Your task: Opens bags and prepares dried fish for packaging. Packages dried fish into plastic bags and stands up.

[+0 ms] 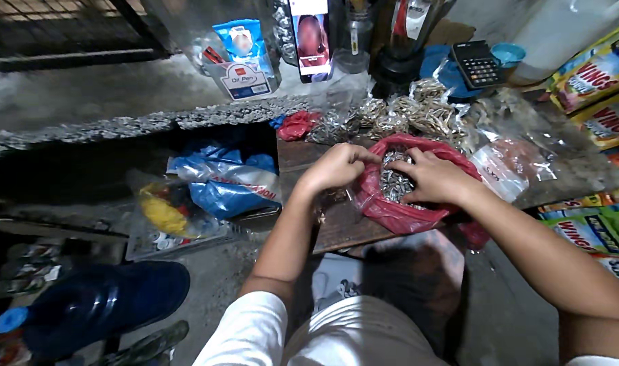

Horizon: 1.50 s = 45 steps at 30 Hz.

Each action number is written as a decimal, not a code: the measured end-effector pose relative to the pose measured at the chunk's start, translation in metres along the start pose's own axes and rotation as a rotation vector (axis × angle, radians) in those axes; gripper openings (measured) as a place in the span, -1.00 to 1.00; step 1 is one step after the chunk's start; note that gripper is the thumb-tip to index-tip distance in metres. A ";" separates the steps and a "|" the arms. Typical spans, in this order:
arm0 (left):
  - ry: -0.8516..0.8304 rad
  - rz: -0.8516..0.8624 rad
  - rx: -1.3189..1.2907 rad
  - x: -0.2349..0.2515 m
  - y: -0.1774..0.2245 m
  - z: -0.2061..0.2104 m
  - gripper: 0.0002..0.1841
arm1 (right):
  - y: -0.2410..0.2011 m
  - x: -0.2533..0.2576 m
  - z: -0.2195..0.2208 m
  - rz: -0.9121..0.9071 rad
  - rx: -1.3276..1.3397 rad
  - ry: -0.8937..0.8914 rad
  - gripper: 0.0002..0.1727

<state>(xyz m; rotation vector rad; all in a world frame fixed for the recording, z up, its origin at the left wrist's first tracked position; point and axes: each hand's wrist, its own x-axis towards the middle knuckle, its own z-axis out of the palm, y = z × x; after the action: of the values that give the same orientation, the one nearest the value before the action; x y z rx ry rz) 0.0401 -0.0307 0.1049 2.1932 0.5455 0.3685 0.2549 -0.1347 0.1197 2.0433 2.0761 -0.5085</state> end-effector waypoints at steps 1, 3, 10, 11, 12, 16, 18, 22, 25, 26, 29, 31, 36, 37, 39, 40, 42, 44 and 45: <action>0.005 0.002 -0.004 0.000 0.000 0.000 -0.56 | 0.000 0.000 0.000 0.003 -0.009 -0.002 -0.12; 0.009 0.005 -0.007 0.000 -0.001 0.000 -0.56 | 0.000 0.001 -0.001 0.014 -0.015 -0.011 -0.13; 0.034 -0.028 -0.005 0.000 -0.002 -0.002 -0.56 | 0.003 0.003 0.000 -0.005 -0.004 -0.011 -0.12; 0.037 -0.031 -0.005 0.000 -0.002 -0.002 -0.56 | 0.003 0.003 0.000 -0.004 -0.002 -0.012 -0.13; 0.040 -0.027 -0.003 0.000 -0.003 -0.002 -0.56 | 0.003 0.003 -0.001 -0.006 -0.003 -0.014 -0.15; 0.046 -0.019 -0.010 0.001 -0.004 -0.001 -0.57 | 0.005 0.004 -0.001 -0.008 0.007 -0.007 -0.15; 0.050 -0.018 -0.011 0.001 -0.004 -0.001 -0.57 | 0.008 0.004 -0.001 -0.020 0.036 0.018 -0.10; 0.055 -0.021 -0.005 0.001 -0.004 -0.001 -0.57 | 0.020 0.005 -0.008 0.016 0.091 0.073 -0.01; 0.057 -0.015 -0.005 0.001 -0.003 -0.001 -0.56 | 0.030 0.007 -0.013 0.033 0.126 0.163 0.02; 0.061 -0.012 -0.003 0.001 -0.003 -0.001 -0.56 | 0.032 0.007 -0.014 0.029 0.138 0.188 0.04; 0.068 -0.013 0.002 0.000 -0.003 -0.002 -0.55 | 0.031 0.005 -0.016 0.015 0.150 0.189 0.06; 0.076 -0.023 -0.004 0.000 -0.004 -0.002 -0.55 | 0.026 0.002 -0.015 0.010 0.147 0.134 0.10; 0.096 -0.032 -0.020 -0.001 -0.002 -0.002 -0.55 | 0.011 -0.003 -0.002 0.005 0.102 -0.005 0.13; 0.106 -0.044 -0.026 -0.001 -0.001 -0.002 -0.55 | 0.008 -0.003 -0.001 0.009 0.079 -0.027 0.10; 0.123 -0.070 -0.063 -0.001 0.001 -0.001 -0.58 | 0.004 -0.002 0.000 0.026 0.042 -0.039 0.01; 0.124 -0.088 -0.082 -0.001 0.003 -0.001 -0.59 | 0.004 -0.001 0.000 0.022 0.037 -0.027 -0.04; 0.137 -0.101 -0.125 -0.001 0.005 -0.001 -0.61 | 0.005 -0.001 0.000 0.004 0.036 0.004 -0.15; 0.146 -0.088 -0.164 -0.002 0.005 -0.001 -0.64 | 0.005 -0.002 -0.001 -0.002 0.040 0.020 -0.21; 0.139 -0.076 -0.178 -0.002 0.005 -0.002 -0.65 | 0.005 -0.003 -0.001 -0.005 0.041 0.029 -0.24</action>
<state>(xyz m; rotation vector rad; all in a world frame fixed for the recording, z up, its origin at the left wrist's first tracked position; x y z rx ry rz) 0.0390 -0.0334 0.1099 1.9803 0.6443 0.5116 0.2606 -0.1370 0.1215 2.0806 2.1049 -0.5298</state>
